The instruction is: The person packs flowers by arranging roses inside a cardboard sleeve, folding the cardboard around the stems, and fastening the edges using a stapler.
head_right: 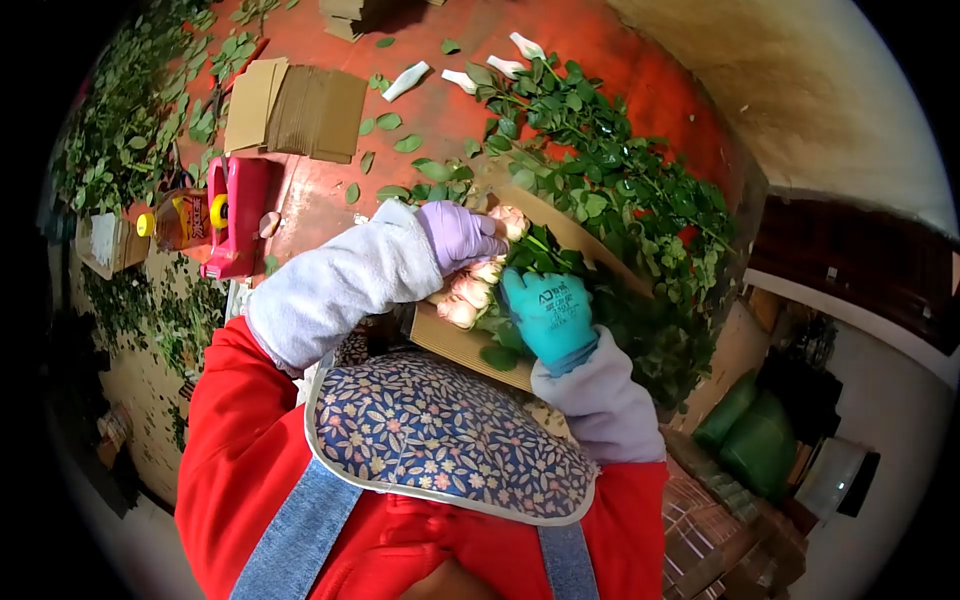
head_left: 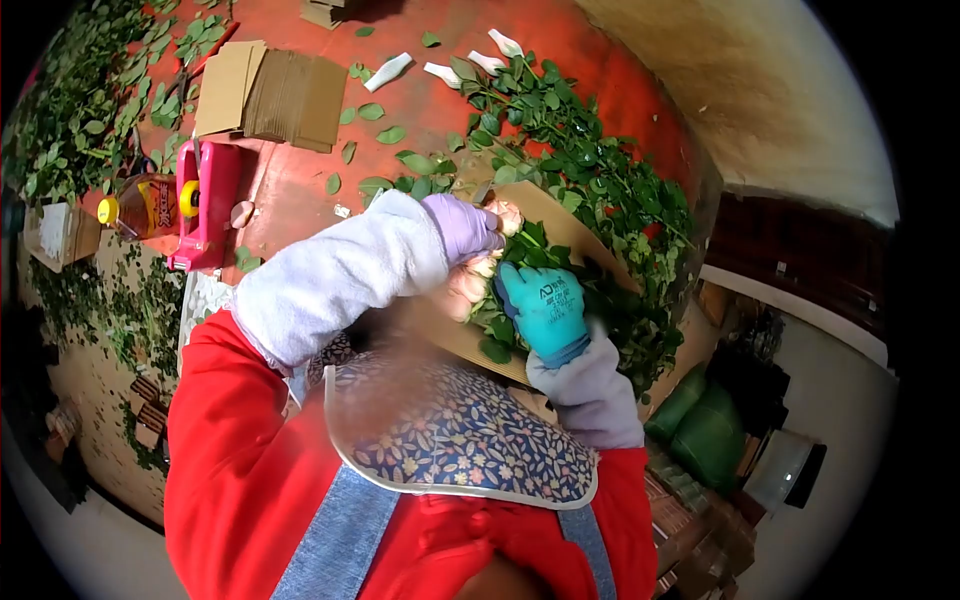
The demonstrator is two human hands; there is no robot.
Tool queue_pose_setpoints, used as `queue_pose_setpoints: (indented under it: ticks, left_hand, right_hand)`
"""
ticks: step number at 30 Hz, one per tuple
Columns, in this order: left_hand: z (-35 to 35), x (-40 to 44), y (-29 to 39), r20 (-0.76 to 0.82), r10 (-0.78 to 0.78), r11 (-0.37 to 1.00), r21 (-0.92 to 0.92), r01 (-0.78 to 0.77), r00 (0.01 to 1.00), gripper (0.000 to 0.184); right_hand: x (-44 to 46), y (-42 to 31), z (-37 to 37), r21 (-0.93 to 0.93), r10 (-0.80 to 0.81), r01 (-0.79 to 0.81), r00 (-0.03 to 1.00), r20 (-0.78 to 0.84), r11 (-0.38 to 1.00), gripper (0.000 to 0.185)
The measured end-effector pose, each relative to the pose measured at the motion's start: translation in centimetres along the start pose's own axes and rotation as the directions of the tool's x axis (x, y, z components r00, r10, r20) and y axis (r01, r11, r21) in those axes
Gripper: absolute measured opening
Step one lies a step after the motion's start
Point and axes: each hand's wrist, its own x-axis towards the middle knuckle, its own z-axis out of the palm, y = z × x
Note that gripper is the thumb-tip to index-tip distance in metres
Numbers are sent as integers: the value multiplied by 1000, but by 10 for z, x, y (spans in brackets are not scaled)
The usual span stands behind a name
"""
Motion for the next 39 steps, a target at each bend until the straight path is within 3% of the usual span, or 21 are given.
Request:
queue_pose_setpoints:
  ticks: [1, 3, 5, 8, 9, 11, 12, 13, 15, 16, 17, 19, 25, 27, 28, 29, 31, 32, 36, 39]
  left_hand:
    - [-2, 0, 1, 18, -4, 1000, 12, 4, 1000, 34]
    - [-9, -8, 9, -100, 131, 988, 91, -122, 986, 35]
    - [-8, -12, 21, -152, 50, 995, 98, -35, 987, 45]
    - [3, -11, 40, -247, -101, 990, 71, 122, 964, 39]
    - [-1, -10, 42, -228, -125, 992, -16, 125, 966, 37]
    - [8, -11, 41, -358, -112, 992, -98, 82, 927, 39]
    - [-1, -13, 50, -285, -205, 979, -56, 197, 937, 44]
    - [1, -13, 51, -270, -195, 981, -43, 190, 943, 44]
    - [4, -14, 50, -355, -185, 982, -28, 187, 916, 49]
    - [5, -14, 49, -334, -188, 981, -14, 194, 924, 52]
    - [6, -13, 48, -314, -173, 983, 7, 185, 933, 52]
    - [10, -12, 50, -344, -226, 973, -46, 224, 911, 52]
    - [13, -16, 42, -372, -169, 983, 8, 185, 913, 54]
    - [9, -20, 37, -393, -69, 997, -11, 70, 917, 48]
    - [-1, -22, 41, -383, -56, 994, -107, 16, 922, 43]
    - [-1, -29, 34, -428, -28, 996, 66, 62, 903, 37]
    - [-10, -43, 27, -414, -75, 992, 61, 110, 907, 28]
    - [-12, -47, 21, -471, -27, 998, 43, 53, 882, 23]
    - [-31, -51, 34, -485, 34, 999, 32, -21, 874, 26]
    - [-23, -40, 36, -378, 124, 992, 44, -116, 918, 34]
  right_hand:
    - [0, 0, 1, 2, 12, -12, 1000, -1, 1000, 8]
    - [-1, 1, 2, 55, 23, -21, 999, -41, 998, 7]
    - [-2, 2, 4, 52, 58, -56, 998, -29, 997, 7]
    - [-2, 2, -6, 69, 65, -74, 990, 125, 995, 18]
    - [-3, 4, -9, 75, 92, -101, 989, 114, 992, 18]
    - [-7, 10, -11, 137, 123, -134, 989, 87, 981, 26]
    - [-8, 15, -8, 188, 173, -186, 981, 83, 964, 30]
    - [-8, 18, -7, 178, 211, -207, 978, -2, 962, 28]
    - [-4, 13, -6, 88, 296, -296, 955, 13, 951, 26]
    - [-4, 11, -2, 19, 289, -289, 957, 31, 957, 24]
    - [1, 11, -4, -1, 242, -245, 958, 153, 969, 26]
    - [-3, 9, 9, -108, 229, -221, 970, 79, 969, 24]
    - [0, 8, 10, -75, 256, -248, 957, 137, 966, 21]
    - [-1, 9, 16, -46, 247, -243, 965, 94, 969, 18]
    - [-1, 8, 19, -38, 261, -259, 963, 72, 965, 18]
    - [-2, 8, 22, -31, 275, -273, 960, 51, 961, 18]
    - [-4, 9, 27, -4, 256, -256, 967, 6, 967, 19]
    - [-4, 9, 28, -27, 259, -259, 966, -4, 966, 18]
    - [-5, 8, 26, -64, 262, -263, 965, -35, 963, 17]
    - [-4, 9, 22, -64, 248, -254, 965, -86, 965, 16]
